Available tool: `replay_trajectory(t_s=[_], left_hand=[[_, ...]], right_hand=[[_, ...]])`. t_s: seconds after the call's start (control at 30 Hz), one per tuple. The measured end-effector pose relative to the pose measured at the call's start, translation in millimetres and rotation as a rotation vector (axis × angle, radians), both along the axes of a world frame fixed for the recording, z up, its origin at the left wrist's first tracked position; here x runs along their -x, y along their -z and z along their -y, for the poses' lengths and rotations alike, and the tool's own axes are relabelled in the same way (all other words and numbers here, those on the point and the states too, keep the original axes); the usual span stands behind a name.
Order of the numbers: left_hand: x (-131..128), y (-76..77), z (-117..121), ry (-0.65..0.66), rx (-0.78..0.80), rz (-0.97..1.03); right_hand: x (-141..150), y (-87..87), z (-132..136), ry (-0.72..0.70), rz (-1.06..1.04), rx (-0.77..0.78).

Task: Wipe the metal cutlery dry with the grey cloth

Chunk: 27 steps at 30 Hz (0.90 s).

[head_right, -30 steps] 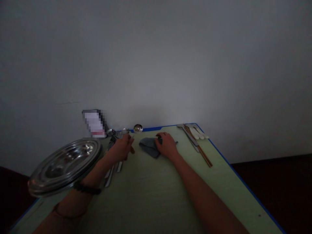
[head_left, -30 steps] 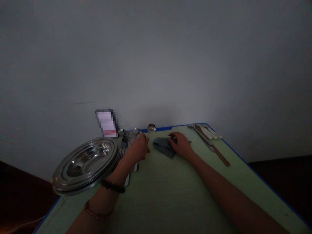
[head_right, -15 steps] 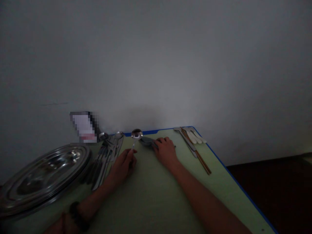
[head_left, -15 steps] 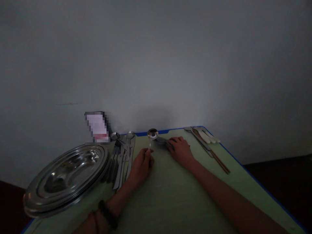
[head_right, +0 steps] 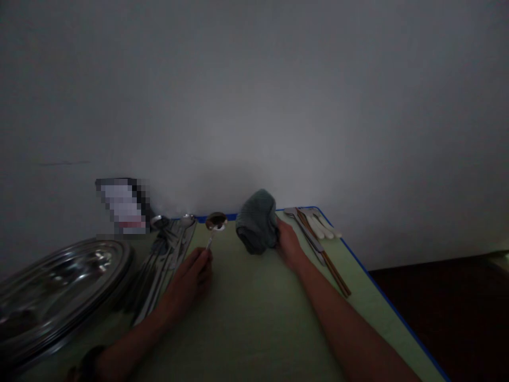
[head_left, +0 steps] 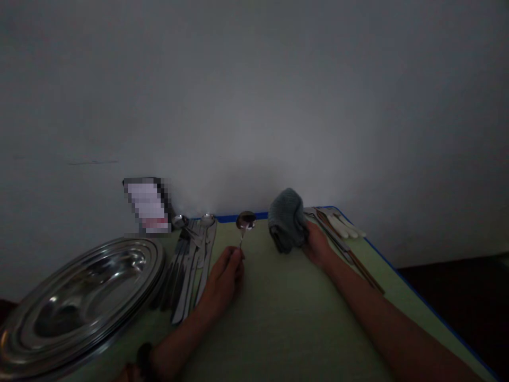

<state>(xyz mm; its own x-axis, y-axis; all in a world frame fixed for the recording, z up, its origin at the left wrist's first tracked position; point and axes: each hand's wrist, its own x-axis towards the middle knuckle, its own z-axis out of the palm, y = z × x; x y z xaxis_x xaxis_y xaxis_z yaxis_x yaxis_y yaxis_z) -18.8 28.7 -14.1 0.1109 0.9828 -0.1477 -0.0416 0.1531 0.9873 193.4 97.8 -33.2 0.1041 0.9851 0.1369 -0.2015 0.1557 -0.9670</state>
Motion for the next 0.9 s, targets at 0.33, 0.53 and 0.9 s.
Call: replay_trajectory(t_s=[0.33, 0.53, 0.9], left_hand=[[1, -4.8, -2, -0.054, -0.072, 0.054], [0, -4.7, 0, -0.015, -0.045, 0.047], [-2, -7.5, 1, 0.078, -0.174, -0.381]], right_hand=[[2, 1.4, -1, -0.399, -0.380, 0.259], [2, -6.6, 4, -0.480, -0.185, 0.251], [17, -9.9, 12, 0.001, 0.432, -0.100]])
